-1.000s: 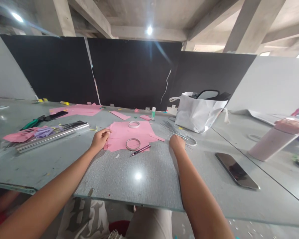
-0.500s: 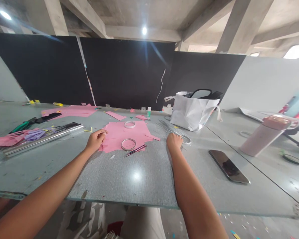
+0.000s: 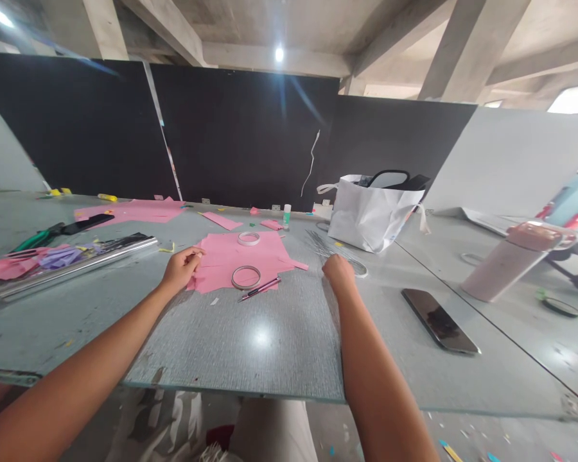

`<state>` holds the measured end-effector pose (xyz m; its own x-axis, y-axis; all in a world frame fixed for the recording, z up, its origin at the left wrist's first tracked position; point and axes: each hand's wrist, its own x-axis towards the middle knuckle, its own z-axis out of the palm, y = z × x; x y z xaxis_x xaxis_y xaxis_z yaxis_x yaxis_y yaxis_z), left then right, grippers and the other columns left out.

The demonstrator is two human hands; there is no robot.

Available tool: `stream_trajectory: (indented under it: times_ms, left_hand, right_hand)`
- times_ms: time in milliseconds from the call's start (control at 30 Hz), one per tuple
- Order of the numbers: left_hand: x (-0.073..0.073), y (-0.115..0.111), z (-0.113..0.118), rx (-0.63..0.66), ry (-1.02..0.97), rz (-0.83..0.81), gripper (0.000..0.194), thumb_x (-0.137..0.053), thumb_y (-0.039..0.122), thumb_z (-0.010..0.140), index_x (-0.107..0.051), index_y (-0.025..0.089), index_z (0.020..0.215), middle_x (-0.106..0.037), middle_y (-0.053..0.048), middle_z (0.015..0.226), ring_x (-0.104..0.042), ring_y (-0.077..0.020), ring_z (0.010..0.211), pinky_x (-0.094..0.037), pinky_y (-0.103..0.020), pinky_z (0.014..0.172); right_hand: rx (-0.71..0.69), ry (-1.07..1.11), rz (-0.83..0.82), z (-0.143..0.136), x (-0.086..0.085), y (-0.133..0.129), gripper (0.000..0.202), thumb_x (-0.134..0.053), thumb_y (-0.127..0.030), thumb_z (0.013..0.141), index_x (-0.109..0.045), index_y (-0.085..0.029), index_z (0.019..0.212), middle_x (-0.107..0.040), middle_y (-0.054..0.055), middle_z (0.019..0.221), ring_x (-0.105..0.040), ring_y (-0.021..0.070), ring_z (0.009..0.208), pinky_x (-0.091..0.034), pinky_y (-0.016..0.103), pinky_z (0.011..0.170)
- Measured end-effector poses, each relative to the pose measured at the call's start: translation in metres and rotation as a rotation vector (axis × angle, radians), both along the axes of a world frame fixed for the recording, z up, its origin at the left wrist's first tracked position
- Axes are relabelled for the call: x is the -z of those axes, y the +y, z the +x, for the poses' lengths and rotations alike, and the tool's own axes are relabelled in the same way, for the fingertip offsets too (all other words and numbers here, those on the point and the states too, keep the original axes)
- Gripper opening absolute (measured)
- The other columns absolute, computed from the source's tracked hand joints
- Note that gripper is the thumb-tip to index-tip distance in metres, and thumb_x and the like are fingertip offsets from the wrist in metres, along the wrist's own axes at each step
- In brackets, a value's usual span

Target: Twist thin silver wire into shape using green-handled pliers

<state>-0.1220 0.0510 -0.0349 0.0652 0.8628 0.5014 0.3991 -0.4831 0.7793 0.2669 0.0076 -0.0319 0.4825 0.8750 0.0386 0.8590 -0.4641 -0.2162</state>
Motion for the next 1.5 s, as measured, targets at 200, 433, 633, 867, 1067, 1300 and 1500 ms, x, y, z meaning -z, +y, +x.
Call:
stream_trajectory:
  times_ms: [200,433,633,867,1067,1300,1500]
  left_hand:
    - [-0.002,-0.001,0.001,0.007,0.023,0.021,0.022,-0.048,0.03,0.076,-0.066,0.017,0.08,-0.045,0.005,0.047,-0.042,-0.0109,0.044,-0.034,-0.022,0.049]
    - [-0.003,-0.004,0.007,0.045,0.029,0.036,0.023,-0.048,0.031,0.077,-0.066,0.016,0.082,-0.047,0.004,0.048,-0.044,-0.0105,0.046,-0.033,-0.022,0.049]
    - [-0.004,-0.019,0.023,0.177,0.063,-0.033,0.027,-0.051,0.034,0.077,-0.067,0.016,0.089,-0.046,0.005,0.05,-0.043,-0.0093,0.047,-0.032,-0.02,0.047]
    - [-0.024,-0.037,0.08,0.529,-0.05,-0.397,0.04,-0.065,0.046,0.074,-0.069,0.015,0.098,-0.059,0.0,0.066,-0.044,-0.0073,0.049,-0.033,-0.02,0.045]
    - [-0.03,-0.03,0.115,0.469,-0.456,-0.446,0.041,-0.077,0.049,0.064,-0.069,0.014,0.084,-0.061,-0.004,0.082,-0.051,-0.007,0.054,-0.04,-0.022,0.049]
    - [-0.027,-0.008,0.07,0.347,-0.797,-0.502,0.038,-0.086,0.039,0.054,-0.065,0.016,0.076,-0.063,-0.001,0.079,-0.055,-0.0077,0.056,-0.043,-0.021,0.05]
    - [-0.029,0.005,0.052,0.277,-1.005,-0.485,0.037,-0.086,0.029,0.055,-0.055,0.017,0.071,-0.056,0.006,0.066,-0.046,-0.0043,0.047,-0.035,-0.019,0.044]
  right_hand:
    - [-0.028,0.164,-0.002,-0.003,-0.013,-0.011,0.023,-0.055,-0.012,0.078,-0.07,-0.015,0.095,-0.072,0.009,0.086,-0.066,0.0167,0.074,-0.045,0.025,0.066]
    - [-0.134,0.739,0.192,-0.023,-0.046,-0.043,0.024,-0.052,-0.01,0.078,-0.066,-0.013,0.098,-0.06,0.0,0.064,-0.046,0.0071,0.047,-0.042,0.021,0.05]
    - [-0.276,1.0,0.315,-0.04,-0.067,-0.066,0.02,-0.057,-0.013,0.071,-0.064,-0.014,0.09,-0.053,-0.003,0.057,-0.04,0.0062,0.045,-0.038,0.022,0.046]
    - [-0.637,1.153,0.41,-0.077,-0.052,-0.055,0.029,-0.066,-0.033,0.067,-0.055,-0.019,0.09,-0.057,-0.005,0.058,-0.046,0.0078,0.043,-0.039,0.023,0.042]
    - [-0.707,1.099,0.363,-0.116,-0.013,-0.038,0.029,-0.066,-0.038,0.069,-0.048,-0.021,0.084,-0.057,-0.006,0.06,-0.052,0.0106,0.046,-0.041,0.023,0.044]
    - [-0.677,0.185,0.292,-0.108,-0.007,-0.035,0.023,-0.047,-0.016,0.089,-0.064,-0.018,0.105,-0.07,0.008,0.099,-0.063,0.0177,0.091,-0.046,0.03,0.084]
    - [-0.17,-0.124,0.113,-0.058,-0.007,-0.026,0.034,-0.046,-0.018,0.09,-0.065,-0.013,0.119,-0.063,0.018,0.121,-0.054,0.0286,0.119,-0.042,0.037,0.094]
